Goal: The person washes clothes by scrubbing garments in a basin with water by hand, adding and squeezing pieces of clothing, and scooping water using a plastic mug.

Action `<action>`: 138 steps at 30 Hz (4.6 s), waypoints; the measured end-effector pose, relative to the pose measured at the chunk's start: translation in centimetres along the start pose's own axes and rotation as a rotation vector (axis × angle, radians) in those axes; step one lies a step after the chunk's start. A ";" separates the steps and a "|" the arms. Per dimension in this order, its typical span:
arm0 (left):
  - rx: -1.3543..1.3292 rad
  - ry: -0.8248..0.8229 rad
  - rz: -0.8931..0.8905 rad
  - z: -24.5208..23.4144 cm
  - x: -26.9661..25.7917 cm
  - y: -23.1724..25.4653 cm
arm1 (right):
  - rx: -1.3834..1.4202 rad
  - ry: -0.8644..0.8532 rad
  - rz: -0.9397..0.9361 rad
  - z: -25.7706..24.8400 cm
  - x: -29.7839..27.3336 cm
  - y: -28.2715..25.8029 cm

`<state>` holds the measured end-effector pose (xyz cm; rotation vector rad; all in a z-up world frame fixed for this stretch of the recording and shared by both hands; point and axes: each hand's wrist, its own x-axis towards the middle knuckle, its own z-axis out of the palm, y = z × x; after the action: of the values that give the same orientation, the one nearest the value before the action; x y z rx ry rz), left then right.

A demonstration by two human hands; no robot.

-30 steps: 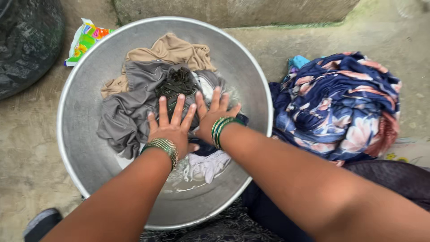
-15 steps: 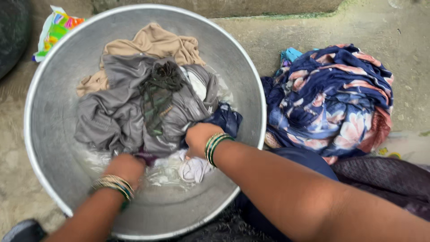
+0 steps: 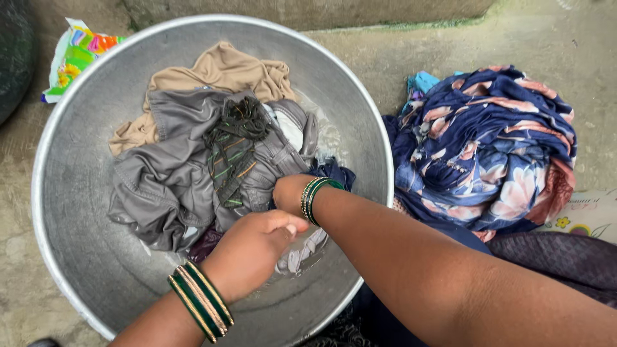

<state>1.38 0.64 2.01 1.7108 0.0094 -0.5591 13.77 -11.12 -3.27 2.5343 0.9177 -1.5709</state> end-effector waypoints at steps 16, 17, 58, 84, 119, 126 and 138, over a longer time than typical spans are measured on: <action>-0.870 -0.075 -0.585 1.9 -1.0 -10.6 | 0.355 -0.107 0.132 0.1 -1.0 -0.5; -0.941 -0.043 -0.422 2.1 -1.1 -9.1 | 0.353 -0.103 0.132 0.1 -0.3 -0.2; 0.950 0.163 -0.648 -8.0 10.8 4.3 | 0.231 -0.098 0.120 -0.9 -2.0 -1.0; 0.897 0.080 -0.125 12.3 8.3 20.6 | 0.629 1.220 0.854 5.1 -24.1 28.0; 1.210 0.342 0.023 -7.4 -4.3 22.6 | 0.622 0.875 0.086 -1.7 -19.5 9.0; 1.048 -0.189 -0.333 -4.3 -3.5 7.5 | 0.237 0.918 0.466 -0.4 -13.2 11.9; 0.916 -0.012 -0.483 -2.6 -5.3 1.6 | 0.304 1.067 0.478 0.4 -11.1 9.2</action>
<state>-1.82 4.27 5.72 2.6221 0.1870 -1.0326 14.36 -24.02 3.08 3.4220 -0.0241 -0.1615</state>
